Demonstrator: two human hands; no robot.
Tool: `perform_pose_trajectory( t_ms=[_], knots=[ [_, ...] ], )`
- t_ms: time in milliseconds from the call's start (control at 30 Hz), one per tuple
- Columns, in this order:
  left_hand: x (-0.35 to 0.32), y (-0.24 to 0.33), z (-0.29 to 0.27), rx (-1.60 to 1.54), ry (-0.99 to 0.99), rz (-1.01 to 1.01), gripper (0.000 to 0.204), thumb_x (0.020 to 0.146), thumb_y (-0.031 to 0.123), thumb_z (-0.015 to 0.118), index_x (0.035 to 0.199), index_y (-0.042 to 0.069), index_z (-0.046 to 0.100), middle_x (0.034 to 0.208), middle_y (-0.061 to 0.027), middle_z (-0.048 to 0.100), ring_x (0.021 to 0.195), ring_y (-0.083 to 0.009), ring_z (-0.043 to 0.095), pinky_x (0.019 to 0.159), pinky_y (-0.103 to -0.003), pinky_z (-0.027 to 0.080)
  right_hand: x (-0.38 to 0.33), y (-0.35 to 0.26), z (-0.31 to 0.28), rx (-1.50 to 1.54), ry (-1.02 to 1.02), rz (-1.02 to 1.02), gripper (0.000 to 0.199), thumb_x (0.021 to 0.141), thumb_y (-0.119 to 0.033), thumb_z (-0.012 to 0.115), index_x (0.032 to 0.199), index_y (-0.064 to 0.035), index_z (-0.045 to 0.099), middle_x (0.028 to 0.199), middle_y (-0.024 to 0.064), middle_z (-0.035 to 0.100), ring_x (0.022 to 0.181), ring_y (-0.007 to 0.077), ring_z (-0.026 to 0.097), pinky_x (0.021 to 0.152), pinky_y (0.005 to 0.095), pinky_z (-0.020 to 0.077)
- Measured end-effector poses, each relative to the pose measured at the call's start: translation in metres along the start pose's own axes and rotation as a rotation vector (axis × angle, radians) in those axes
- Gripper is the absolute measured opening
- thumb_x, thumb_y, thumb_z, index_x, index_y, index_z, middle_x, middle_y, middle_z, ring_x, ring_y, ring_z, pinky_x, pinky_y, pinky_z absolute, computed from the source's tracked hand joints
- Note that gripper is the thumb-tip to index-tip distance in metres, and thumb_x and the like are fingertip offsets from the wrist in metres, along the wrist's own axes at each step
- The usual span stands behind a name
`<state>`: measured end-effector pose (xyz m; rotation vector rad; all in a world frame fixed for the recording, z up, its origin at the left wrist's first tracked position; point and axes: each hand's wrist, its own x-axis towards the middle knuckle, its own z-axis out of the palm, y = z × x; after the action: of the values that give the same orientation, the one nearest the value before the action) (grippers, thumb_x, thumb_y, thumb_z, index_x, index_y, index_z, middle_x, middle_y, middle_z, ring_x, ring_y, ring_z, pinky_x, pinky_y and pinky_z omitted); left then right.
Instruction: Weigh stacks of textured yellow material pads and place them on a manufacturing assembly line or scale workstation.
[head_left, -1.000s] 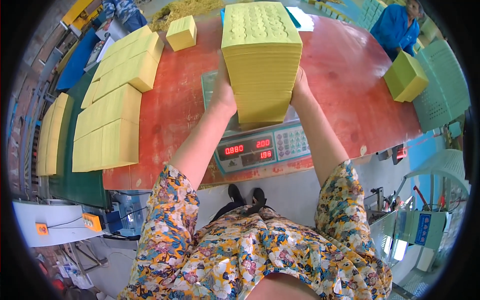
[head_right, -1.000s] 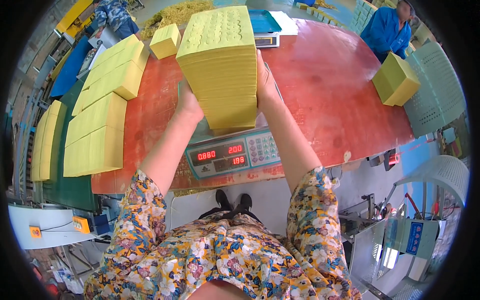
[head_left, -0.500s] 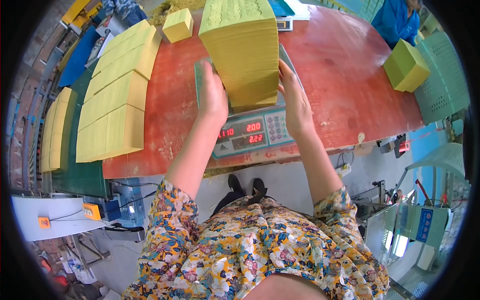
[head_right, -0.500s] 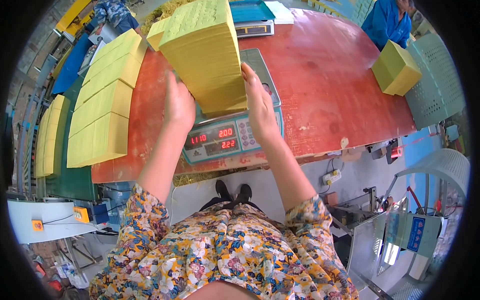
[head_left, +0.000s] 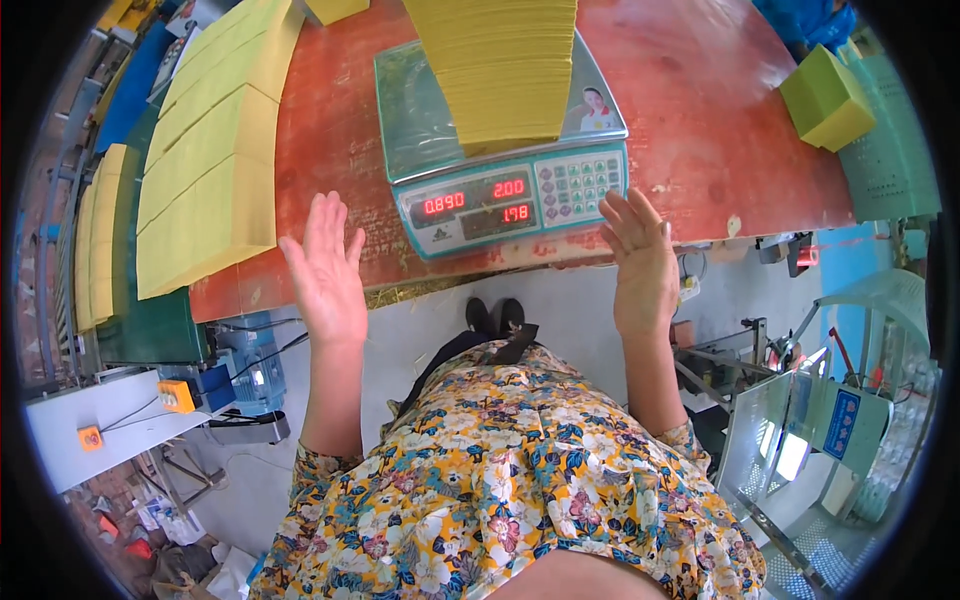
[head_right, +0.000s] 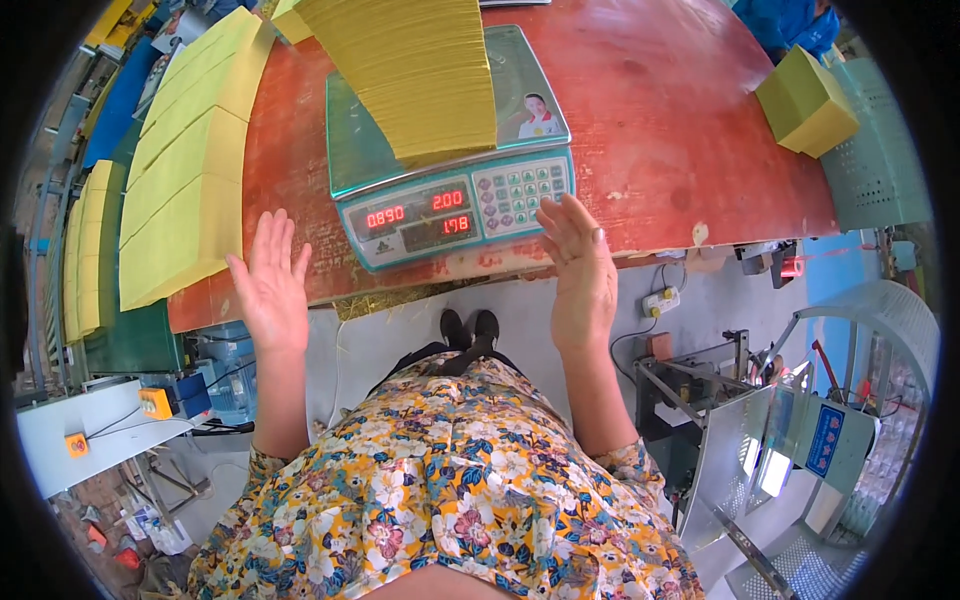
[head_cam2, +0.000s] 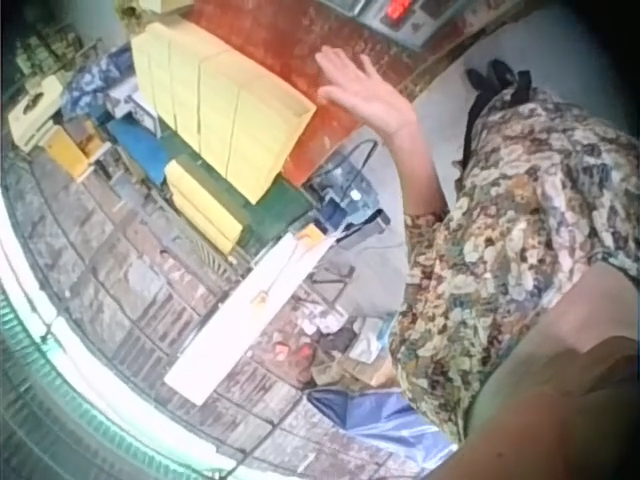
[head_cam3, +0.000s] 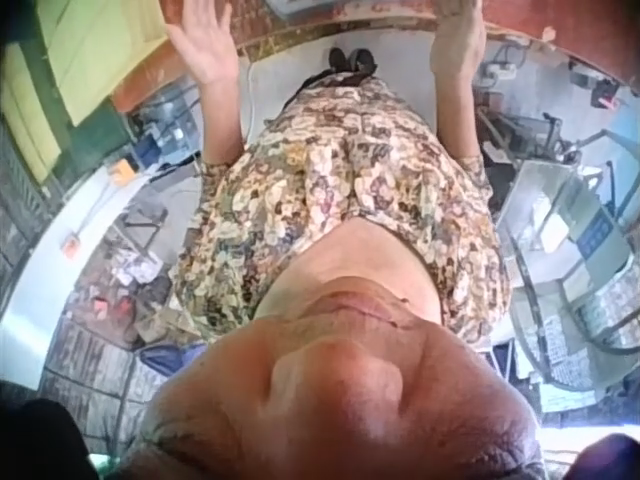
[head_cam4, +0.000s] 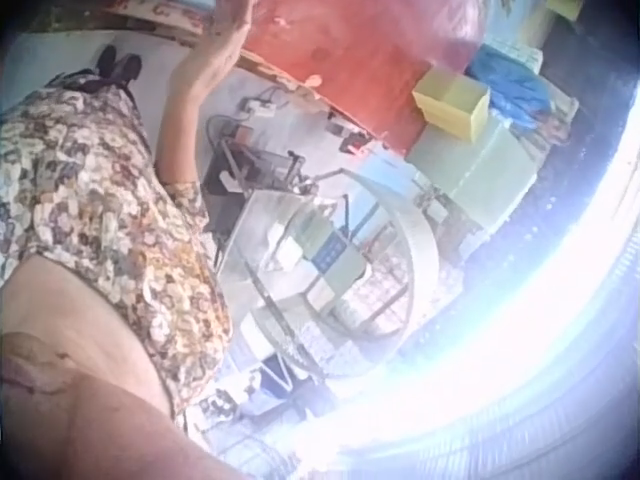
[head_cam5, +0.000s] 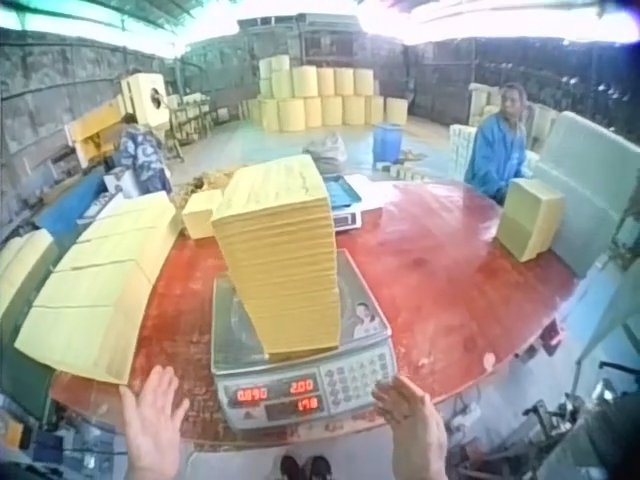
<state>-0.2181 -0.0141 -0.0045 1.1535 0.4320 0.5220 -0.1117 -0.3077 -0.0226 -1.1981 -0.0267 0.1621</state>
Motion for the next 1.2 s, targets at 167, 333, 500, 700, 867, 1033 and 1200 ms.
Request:
perform_pose_trajectory(
  t_ms=[167, 333, 500, 700, 867, 1033, 1200],
  knots=[
    [-0.001, 0.003, 0.005, -0.01, -0.053, -0.03, 0.081, 0.099, 0.064, 0.02, 0.151, 0.002, 0.028, 0.156, -0.017, 0.029, 0.146, -0.0284, 0.023, 0.116, -0.047, 0.019, -0.009, 0.005, 0.01, -0.004, -0.002, 0.015, 0.059, 0.105, -0.043, 0.029, 0.142, 0.0021, 0.041, 0.137, 0.0187, 0.053, 0.13, 0.029, 0.048, 0.108, 0.0414, 0.0335],
    [0.014, 0.002, 0.005, -0.001, -0.097, -0.035, 0.08, 0.1, 0.064, 0.021, 0.15, 0.002, 0.03, 0.155, -0.0171, 0.032, 0.145, -0.0279, 0.026, 0.116, -0.047, 0.022, -0.011, 0.008, 0.016, -0.006, 0.042, 0.001, 0.06, 0.105, -0.043, 0.029, 0.141, 0.0031, 0.042, 0.136, 0.019, 0.053, 0.129, 0.0289, 0.05, 0.108, 0.041, 0.0345],
    [0.033, 0.009, 0.013, -0.003, -0.165, -0.034, 0.078, 0.1, 0.063, 0.021, 0.149, 0.003, 0.033, 0.153, -0.0165, 0.035, 0.143, -0.0268, 0.029, 0.114, -0.045, 0.025, -0.009, 0.012, 0.021, 0.01, 0.064, -0.006, 0.059, 0.105, -0.042, 0.03, 0.139, 0.004, 0.044, 0.133, 0.0203, 0.055, 0.127, 0.0287, 0.052, 0.105, 0.0402, 0.0383],
    [0.064, 0.009, 0.005, 0.019, -0.136, -0.062, 0.072, 0.101, 0.06, 0.028, 0.145, 0.004, 0.039, 0.149, -0.0137, 0.042, 0.136, -0.0253, 0.04, 0.108, -0.043, 0.034, -0.015, 0.021, 0.024, 0.05, 0.152, 0.015, 0.055, 0.104, -0.041, 0.036, 0.128, 0.0049, 0.054, 0.12, 0.02, 0.063, 0.114, 0.0278, 0.061, 0.096, 0.0391, 0.0449],
    [0.09, 0.018, 0.005, 0.066, -0.199, 0.013, 0.06, 0.103, 0.048, 0.035, 0.14, 0.003, 0.044, 0.145, -0.0143, 0.045, 0.131, -0.0263, 0.046, 0.105, -0.043, 0.039, -0.013, 0.022, 0.037, 0.068, 0.078, -0.005, 0.053, 0.104, -0.04, 0.037, 0.12, 0.005, 0.059, 0.109, 0.0179, 0.067, 0.104, 0.0263, 0.064, 0.09, 0.0383, 0.0478],
    [0.102, 0.022, 0.009, 0.064, -0.224, 0.047, 0.04, 0.102, 0.03, 0.046, 0.128, 0.0, 0.055, 0.135, -0.0144, 0.054, 0.118, -0.0246, 0.056, 0.094, -0.038, 0.048, 0.011, 0.009, 0.055, 0.101, 0.062, -0.033, 0.048, 0.105, -0.034, 0.035, 0.115, 0.0066, 0.06, 0.104, 0.0188, 0.068, 0.097, 0.027, 0.066, 0.087, 0.0388, 0.0506],
    [0.147, 0.026, 0.011, 0.191, -0.111, 0.037, 0.033, 0.1, 0.024, 0.052, 0.118, -0.002, 0.061, 0.122, -0.0112, 0.062, 0.108, -0.021, 0.062, 0.088, -0.033, 0.051, 0.028, -0.001, 0.064, 0.033, -0.244, -0.191, 0.047, 0.104, -0.031, 0.036, 0.106, 0.0087, 0.062, 0.103, 0.0208, 0.068, 0.097, 0.0287, 0.065, 0.089, 0.0389, 0.0499]
  ],
)
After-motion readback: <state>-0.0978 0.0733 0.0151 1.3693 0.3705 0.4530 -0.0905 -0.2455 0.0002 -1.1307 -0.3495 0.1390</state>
